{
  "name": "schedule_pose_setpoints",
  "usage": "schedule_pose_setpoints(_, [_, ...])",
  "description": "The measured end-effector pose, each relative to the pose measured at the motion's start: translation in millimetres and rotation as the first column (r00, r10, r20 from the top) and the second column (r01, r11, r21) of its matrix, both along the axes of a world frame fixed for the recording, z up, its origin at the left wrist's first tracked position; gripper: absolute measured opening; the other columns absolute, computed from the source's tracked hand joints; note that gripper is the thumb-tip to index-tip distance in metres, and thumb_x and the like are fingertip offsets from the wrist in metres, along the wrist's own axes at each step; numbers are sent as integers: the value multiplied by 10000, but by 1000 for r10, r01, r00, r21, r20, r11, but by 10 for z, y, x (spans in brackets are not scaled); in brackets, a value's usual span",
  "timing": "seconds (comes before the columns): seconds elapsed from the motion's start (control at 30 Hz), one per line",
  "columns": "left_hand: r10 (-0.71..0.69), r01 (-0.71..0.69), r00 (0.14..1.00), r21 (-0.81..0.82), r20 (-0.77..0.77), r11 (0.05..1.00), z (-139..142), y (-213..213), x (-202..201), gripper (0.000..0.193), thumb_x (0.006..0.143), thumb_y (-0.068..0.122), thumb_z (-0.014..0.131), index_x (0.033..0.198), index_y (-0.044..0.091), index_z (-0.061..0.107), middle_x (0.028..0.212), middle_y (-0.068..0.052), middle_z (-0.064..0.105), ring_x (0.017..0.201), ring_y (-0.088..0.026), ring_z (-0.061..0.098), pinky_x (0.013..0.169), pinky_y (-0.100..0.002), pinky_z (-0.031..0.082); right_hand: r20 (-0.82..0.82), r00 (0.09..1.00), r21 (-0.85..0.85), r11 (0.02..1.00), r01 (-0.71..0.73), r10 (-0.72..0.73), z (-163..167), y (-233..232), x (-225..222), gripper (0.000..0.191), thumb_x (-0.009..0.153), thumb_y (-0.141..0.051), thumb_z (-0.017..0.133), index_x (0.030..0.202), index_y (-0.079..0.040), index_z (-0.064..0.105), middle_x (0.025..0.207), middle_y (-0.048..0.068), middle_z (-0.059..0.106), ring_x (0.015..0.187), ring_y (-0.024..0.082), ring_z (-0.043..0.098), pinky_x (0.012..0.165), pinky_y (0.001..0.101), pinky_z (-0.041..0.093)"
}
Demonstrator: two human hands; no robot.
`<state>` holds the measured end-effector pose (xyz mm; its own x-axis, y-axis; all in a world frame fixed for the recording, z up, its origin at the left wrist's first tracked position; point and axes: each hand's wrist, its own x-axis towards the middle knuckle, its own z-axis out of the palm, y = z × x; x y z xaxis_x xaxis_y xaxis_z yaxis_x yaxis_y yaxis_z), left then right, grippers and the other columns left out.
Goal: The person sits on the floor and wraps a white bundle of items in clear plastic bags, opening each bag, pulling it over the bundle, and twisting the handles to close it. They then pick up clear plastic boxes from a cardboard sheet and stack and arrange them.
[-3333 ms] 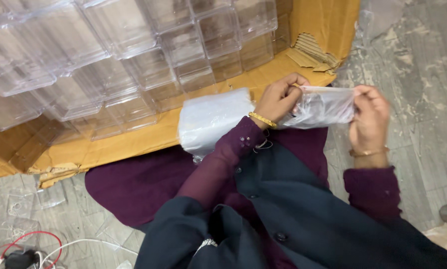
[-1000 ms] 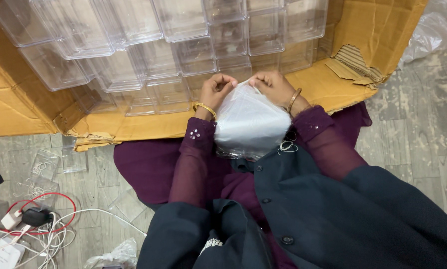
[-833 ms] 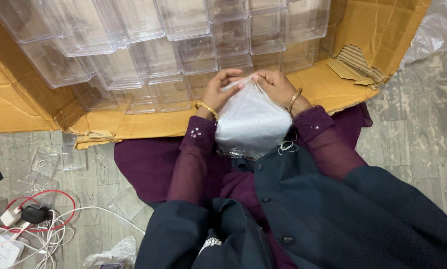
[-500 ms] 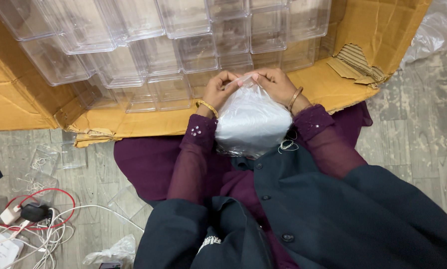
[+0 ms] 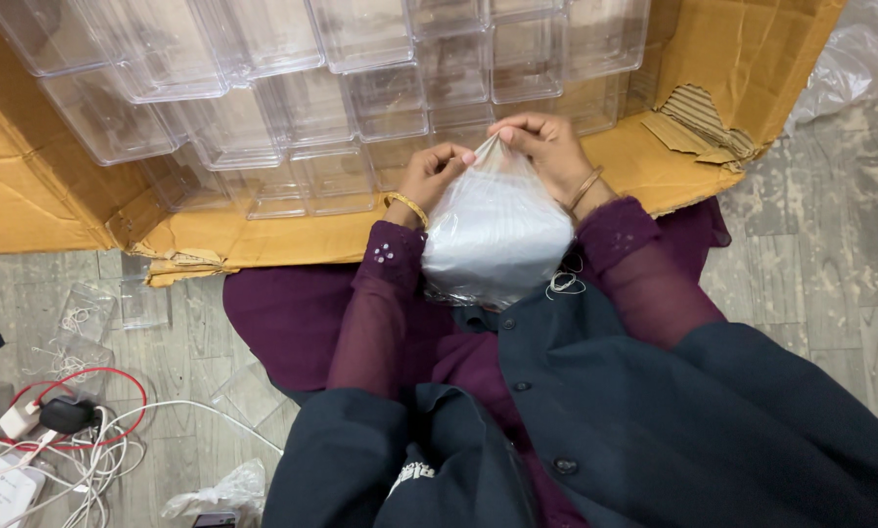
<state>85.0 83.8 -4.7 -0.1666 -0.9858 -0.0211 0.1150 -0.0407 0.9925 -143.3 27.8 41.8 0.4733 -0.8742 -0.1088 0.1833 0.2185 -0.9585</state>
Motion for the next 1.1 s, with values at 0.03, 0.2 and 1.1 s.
schedule_pose_setpoints(0.03, [11,-8,997,38,-73,999,11,1,16,204,1024,231,695,1065,41,757,948,32,692,881,-54,582,814,-225,473,100,995,144,989,-29,14,-4,-23,-12,127,939,-133,717,1024,-50,761,896,-37,744,821,38,654,772,205,543])
schedule_pose_setpoints(0.2, [203,-39,755,265,-624,963,34,21,240,179,936,285,695,969,109,682,923,19,678,892,-126,642,791,-304,530,139,971,285,931,-229,197,33,-82,-193,264,1069,-267,708,879,-84,698,738,-19,630,594,45,518,572,209,436])
schedule_pose_setpoints(1.1, [399,-248,842,-396,363,884,955,-73,-595,165,1040,236,611,1075,74,601,784,-114,662,675,-237,649,644,-360,521,-419,751,-734,677,52,-511,1234,718,-656,511,925,171,490,1337,-47,697,1388,183,668,1302,266,660,1109,326,511])
